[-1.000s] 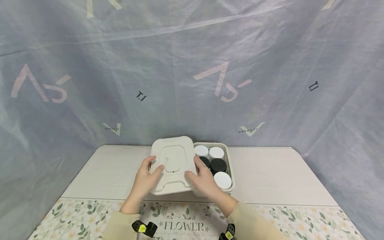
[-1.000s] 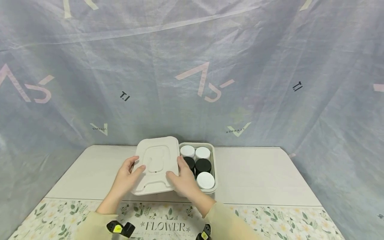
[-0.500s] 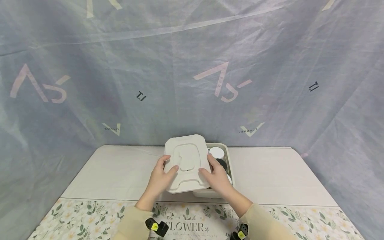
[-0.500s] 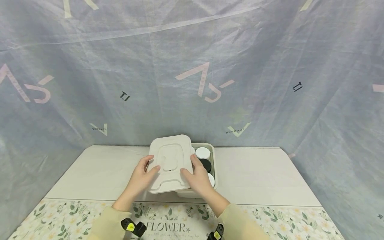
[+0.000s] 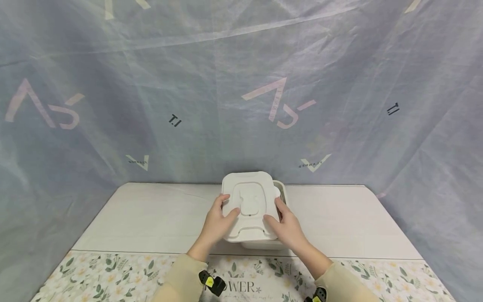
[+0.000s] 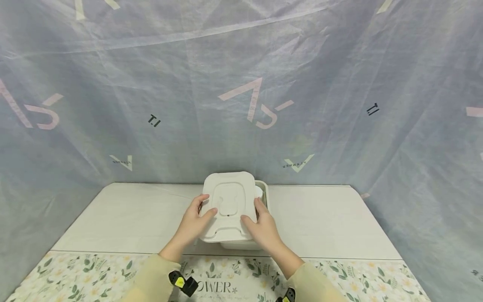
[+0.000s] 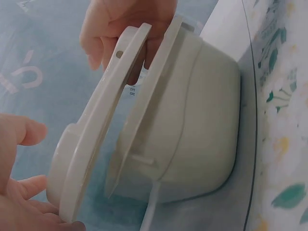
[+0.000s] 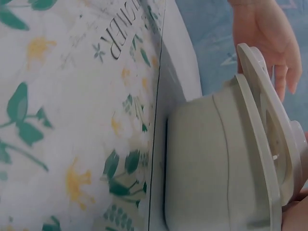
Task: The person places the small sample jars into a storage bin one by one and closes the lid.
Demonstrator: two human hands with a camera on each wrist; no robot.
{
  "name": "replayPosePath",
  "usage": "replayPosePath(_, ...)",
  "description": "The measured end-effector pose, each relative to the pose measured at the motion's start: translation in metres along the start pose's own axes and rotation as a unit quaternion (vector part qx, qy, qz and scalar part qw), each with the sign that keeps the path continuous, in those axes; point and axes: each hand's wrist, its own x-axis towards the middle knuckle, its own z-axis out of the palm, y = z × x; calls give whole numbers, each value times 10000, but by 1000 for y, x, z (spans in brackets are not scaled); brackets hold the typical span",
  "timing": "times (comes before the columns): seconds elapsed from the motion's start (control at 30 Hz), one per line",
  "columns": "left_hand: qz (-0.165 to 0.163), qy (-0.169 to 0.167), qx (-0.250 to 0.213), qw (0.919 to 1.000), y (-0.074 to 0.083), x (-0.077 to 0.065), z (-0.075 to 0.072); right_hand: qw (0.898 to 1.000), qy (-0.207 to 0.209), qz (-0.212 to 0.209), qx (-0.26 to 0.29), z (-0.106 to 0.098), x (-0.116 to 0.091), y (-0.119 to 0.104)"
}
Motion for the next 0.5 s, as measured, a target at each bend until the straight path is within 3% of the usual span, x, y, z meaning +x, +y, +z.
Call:
replayPosePath(0.3, 45, -49, -16, 10000, 4, 7, 20, 9996, 163, 66, -236, -15, -4, 4)
replayPosePath(0.5, -94, -110, -39, 9999, 4, 6, 29, 9993, 145, 269, -233, -18, -9, 11)
